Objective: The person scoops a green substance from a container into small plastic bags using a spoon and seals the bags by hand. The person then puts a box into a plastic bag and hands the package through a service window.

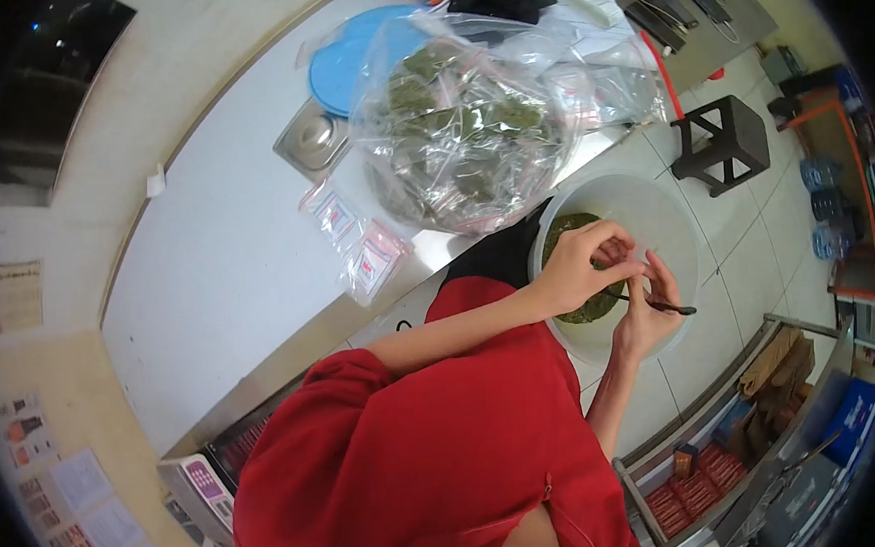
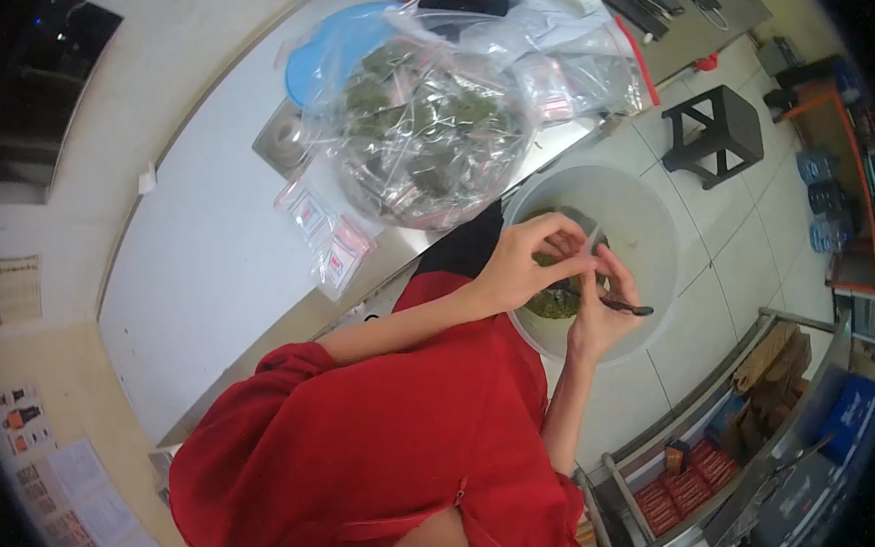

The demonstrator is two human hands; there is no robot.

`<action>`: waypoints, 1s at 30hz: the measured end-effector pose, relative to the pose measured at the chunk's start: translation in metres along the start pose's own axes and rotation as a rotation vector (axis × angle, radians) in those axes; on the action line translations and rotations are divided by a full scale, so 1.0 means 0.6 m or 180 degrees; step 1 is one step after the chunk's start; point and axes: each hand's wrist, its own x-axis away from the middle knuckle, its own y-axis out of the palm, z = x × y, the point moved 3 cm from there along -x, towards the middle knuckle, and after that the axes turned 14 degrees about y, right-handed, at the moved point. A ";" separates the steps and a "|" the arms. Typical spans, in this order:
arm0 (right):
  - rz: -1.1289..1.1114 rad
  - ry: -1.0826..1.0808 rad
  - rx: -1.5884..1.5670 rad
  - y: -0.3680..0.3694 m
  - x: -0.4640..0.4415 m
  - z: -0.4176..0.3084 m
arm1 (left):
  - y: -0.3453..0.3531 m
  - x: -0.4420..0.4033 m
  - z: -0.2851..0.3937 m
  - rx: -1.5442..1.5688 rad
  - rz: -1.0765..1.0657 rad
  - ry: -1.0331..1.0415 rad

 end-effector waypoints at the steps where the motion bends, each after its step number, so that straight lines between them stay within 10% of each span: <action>1: -0.0046 0.0017 0.0021 0.002 0.001 0.007 | -0.006 0.004 -0.004 -0.0008 0.0051 -0.0014; 20: 0.0459 -0.1182 0.1800 0.045 0.008 -0.053 | -0.023 -0.016 0.010 -0.2070 -0.0863 0.1041; 30: 0.0227 -0.1070 0.1659 0.039 -0.015 -0.036 | -0.028 -0.042 -0.013 -0.1722 -0.0878 -0.0043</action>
